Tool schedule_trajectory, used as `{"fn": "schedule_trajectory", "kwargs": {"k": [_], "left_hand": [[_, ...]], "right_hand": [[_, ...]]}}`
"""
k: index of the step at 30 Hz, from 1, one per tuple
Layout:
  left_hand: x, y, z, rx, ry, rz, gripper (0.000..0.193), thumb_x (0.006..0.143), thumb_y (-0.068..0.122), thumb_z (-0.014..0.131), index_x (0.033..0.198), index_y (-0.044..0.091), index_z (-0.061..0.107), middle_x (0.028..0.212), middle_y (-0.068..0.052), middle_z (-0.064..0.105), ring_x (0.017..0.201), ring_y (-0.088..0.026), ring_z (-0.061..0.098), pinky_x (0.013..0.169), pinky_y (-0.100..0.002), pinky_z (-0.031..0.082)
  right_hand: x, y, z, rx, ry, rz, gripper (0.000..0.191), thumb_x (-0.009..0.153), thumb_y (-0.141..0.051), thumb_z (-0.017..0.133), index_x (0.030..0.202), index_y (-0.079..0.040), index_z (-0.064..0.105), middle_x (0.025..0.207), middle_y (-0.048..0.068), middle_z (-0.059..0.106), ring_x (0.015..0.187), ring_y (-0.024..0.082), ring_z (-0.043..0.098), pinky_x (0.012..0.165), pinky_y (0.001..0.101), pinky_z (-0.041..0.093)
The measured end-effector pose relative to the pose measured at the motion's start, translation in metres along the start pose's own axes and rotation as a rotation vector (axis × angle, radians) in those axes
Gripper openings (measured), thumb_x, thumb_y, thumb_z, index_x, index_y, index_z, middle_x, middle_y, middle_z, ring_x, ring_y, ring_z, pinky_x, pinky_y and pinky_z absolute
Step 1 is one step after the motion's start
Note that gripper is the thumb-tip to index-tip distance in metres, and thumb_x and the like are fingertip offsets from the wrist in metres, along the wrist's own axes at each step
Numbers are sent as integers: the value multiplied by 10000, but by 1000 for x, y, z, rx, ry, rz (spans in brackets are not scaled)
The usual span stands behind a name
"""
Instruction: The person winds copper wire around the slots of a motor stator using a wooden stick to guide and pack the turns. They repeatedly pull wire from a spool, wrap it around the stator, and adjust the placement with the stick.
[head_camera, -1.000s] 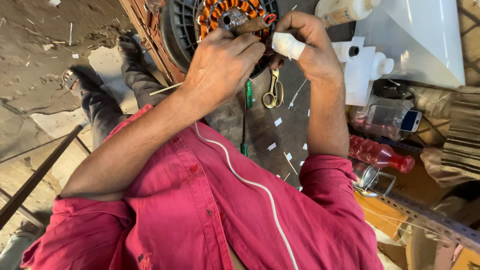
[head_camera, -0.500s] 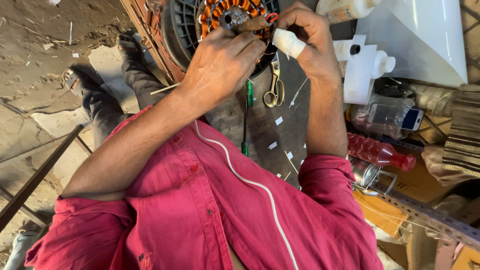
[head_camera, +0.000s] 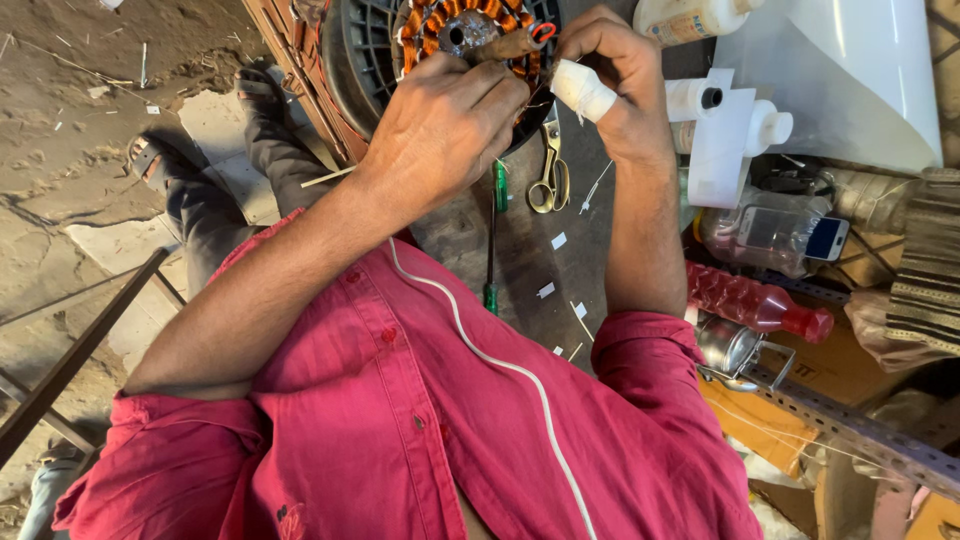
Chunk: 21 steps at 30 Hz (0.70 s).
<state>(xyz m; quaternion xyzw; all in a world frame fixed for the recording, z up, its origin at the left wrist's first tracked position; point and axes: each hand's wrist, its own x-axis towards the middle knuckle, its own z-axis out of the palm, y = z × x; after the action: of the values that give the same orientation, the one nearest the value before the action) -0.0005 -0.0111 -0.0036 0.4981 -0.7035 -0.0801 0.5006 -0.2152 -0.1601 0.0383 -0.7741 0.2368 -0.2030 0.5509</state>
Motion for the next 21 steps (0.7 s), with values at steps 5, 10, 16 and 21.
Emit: {"fn": "schedule_trajectory", "kwargs": {"k": [5, 10, 16, 21], "left_hand": [[1, 0, 0, 16, -7, -1, 269, 929, 120, 782, 1166, 40, 681, 1123, -90, 702, 939, -260, 682, 878, -367, 499], [2, 1, 1, 17, -13, -3, 280, 931, 127, 781, 1176, 41, 677, 1125, -94, 700, 949, -258, 682, 893, -367, 497], [0, 4, 0, 23, -25, -10, 263, 946, 125, 772, 1177, 36, 685, 1120, -104, 701, 942, -270, 681, 884, -378, 494], [1, 4, 1, -15, -9, -15, 240, 961, 125, 763, 1173, 37, 696, 1134, -99, 713, 948, -273, 685, 875, -379, 495]], "right_hand": [[0, -1, 0, -2, 17, -2, 231, 950, -192, 757, 997, 12, 659, 1056, 32, 616, 867, 78, 585, 758, 223, 476], [-1, -3, 1, -2, 42, 15, 213, 940, -174, 760, 984, 10, 661, 1039, 33, 619, 856, 82, 591, 749, 226, 478], [-4, -5, 1, -35, 26, -6, 202, 965, -156, 753, 992, 20, 656, 1050, 37, 620, 886, 89, 583, 783, 230, 470], [-4, -6, 0, -26, 31, 9, 213, 967, -165, 763, 999, 17, 655, 1053, 35, 616, 891, 87, 584, 781, 229, 474]]}}
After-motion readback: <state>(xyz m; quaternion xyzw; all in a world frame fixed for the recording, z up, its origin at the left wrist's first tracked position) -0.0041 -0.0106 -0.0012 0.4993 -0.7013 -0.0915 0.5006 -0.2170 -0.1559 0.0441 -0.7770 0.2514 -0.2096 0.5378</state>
